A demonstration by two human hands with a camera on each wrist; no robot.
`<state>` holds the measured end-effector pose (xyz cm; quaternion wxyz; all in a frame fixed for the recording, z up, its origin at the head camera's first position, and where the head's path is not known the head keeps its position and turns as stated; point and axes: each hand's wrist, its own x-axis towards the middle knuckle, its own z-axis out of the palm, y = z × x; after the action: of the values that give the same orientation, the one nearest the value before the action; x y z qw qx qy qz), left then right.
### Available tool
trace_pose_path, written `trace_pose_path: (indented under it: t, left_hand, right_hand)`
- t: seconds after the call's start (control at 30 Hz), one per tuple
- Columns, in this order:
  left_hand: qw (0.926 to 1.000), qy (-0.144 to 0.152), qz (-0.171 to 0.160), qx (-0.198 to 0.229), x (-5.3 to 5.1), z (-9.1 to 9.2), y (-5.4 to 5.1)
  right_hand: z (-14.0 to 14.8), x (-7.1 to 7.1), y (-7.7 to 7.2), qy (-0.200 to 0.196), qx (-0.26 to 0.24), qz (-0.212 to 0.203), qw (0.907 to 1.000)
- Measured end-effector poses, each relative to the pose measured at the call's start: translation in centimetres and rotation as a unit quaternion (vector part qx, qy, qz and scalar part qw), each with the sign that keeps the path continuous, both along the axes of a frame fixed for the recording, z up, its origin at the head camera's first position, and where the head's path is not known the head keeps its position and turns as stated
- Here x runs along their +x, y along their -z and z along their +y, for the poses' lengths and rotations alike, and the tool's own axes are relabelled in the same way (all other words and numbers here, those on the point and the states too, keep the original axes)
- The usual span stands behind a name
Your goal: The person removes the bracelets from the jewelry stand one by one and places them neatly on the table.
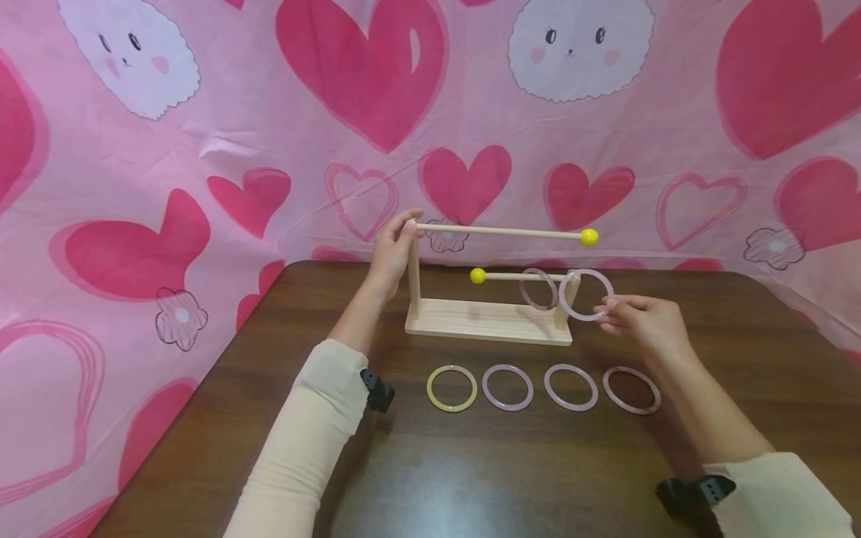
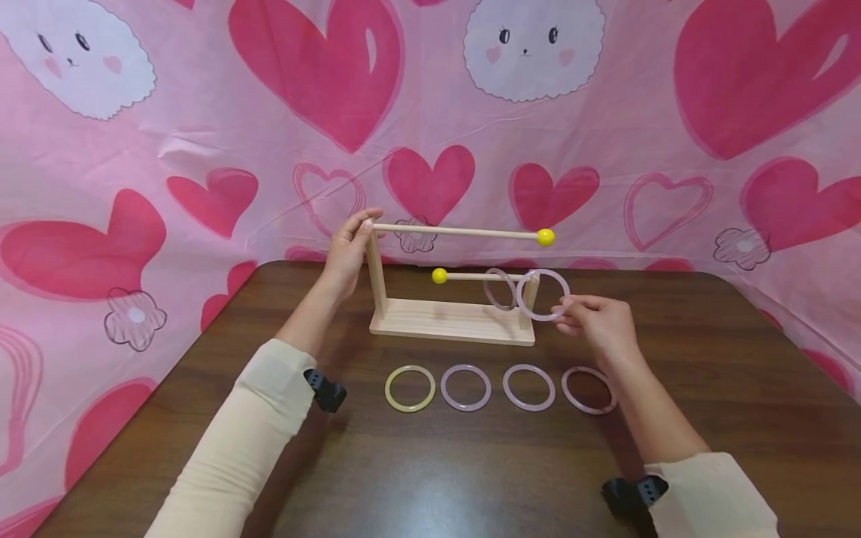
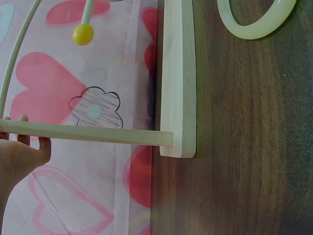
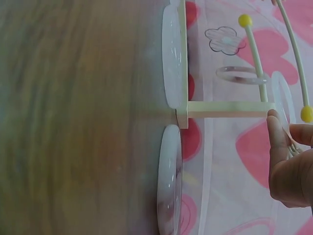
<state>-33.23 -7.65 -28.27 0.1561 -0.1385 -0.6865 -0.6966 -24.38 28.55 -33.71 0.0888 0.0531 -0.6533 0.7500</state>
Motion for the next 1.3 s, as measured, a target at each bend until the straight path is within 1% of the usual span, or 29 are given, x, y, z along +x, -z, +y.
trace_pose_path:
  t: [0.07,0.13,0.2,0.27,0.33,0.4,0.53,0.57,0.63,0.7,0.77,0.8,0.83,0.9,0.97,1.03,1.2,1.3]
  left_hand:
    - [1.0000,0.001,0.000,0.001,0.0,0.0,0.0]
    - [1.0000,0.001,0.000,0.002,0.0,0.0,0.0]
    - [1.0000,0.001,-0.001,0.002,0.0,0.0,0.0]
    - [1.0000,0.000,0.000,0.001,-0.1,0.0,0.0]
    - [1.0000,0.002,0.002,0.002,-0.1,0.0,0.0]
    - [1.0000,0.003,0.005,0.004,-0.1,0.0,0.0]
    - [1.0000,0.004,0.005,0.003,-0.2,0.0,0.1]
    - [1.0000,0.004,0.004,0.004,-0.1,0.0,0.1]
    - [1.0000,0.005,0.004,0.001,-0.1,0.0,0.1]
    - [1.0000,0.006,0.004,0.001,-0.1,0.0,0.1]
    - [1.0000,0.007,0.005,0.001,-0.2,0.0,0.1]
    - [1.0000,0.007,0.005,0.001,-0.2,0.0,0.1]
    - [1.0000,0.007,0.005,0.003,-0.1,0.0,0.1]
    - [0.9999,0.008,0.007,0.004,-0.2,0.0,0.1]
    - [0.9999,0.008,0.008,0.005,-0.2,0.0,0.1]
    - [0.9999,0.008,0.010,0.006,-0.2,0.0,0.1]
    - [0.9999,0.009,0.007,0.004,-0.2,0.1,0.1]
    - [1.0000,0.008,0.004,0.002,-0.2,0.0,0.1]
  right_hand:
    - [0.3,0.1,0.0,0.001,0.006,-0.001,1.0000]
    - [0.4,0.2,-0.1,-0.004,-0.010,-0.004,0.9999]
    - [-0.1,1.1,-1.1,0.001,0.008,-0.014,0.9999]
    - [0.0,1.4,-1.4,-0.003,-0.008,-0.022,0.9997]
    - [0.4,1.4,-1.4,-0.004,-0.009,-0.026,0.9996]
    - [1.3,0.9,-0.8,0.000,0.004,-0.027,0.9996]
    - [4.1,-1.2,1.8,0.014,0.027,-0.034,0.9990]
    - [4.7,-1.5,2.2,0.013,0.040,-0.032,0.9986]
    - [5.5,-1.7,2.7,0.013,0.037,-0.032,0.9987]
    - [5.4,-1.1,2.2,0.011,0.035,-0.027,0.9990]
    - [5.0,-0.1,1.3,0.001,0.024,-0.025,0.9994]
    - [4.7,0.4,0.9,-0.001,0.011,-0.028,0.9996]
    - [4.4,0.9,0.3,-0.004,0.015,-0.030,0.9994]
    - [3.7,1.8,-0.6,-0.007,0.004,-0.039,0.9992]
    - [3.5,2.4,-1.2,-0.009,0.005,-0.049,0.9987]
    - [3.5,2.7,-1.5,-0.010,0.001,-0.059,0.9982]
    - [4.8,2.6,-1.0,-0.007,0.001,-0.071,0.9974]
    - [5.3,2.8,-1.0,-0.008,0.008,-0.076,0.9970]
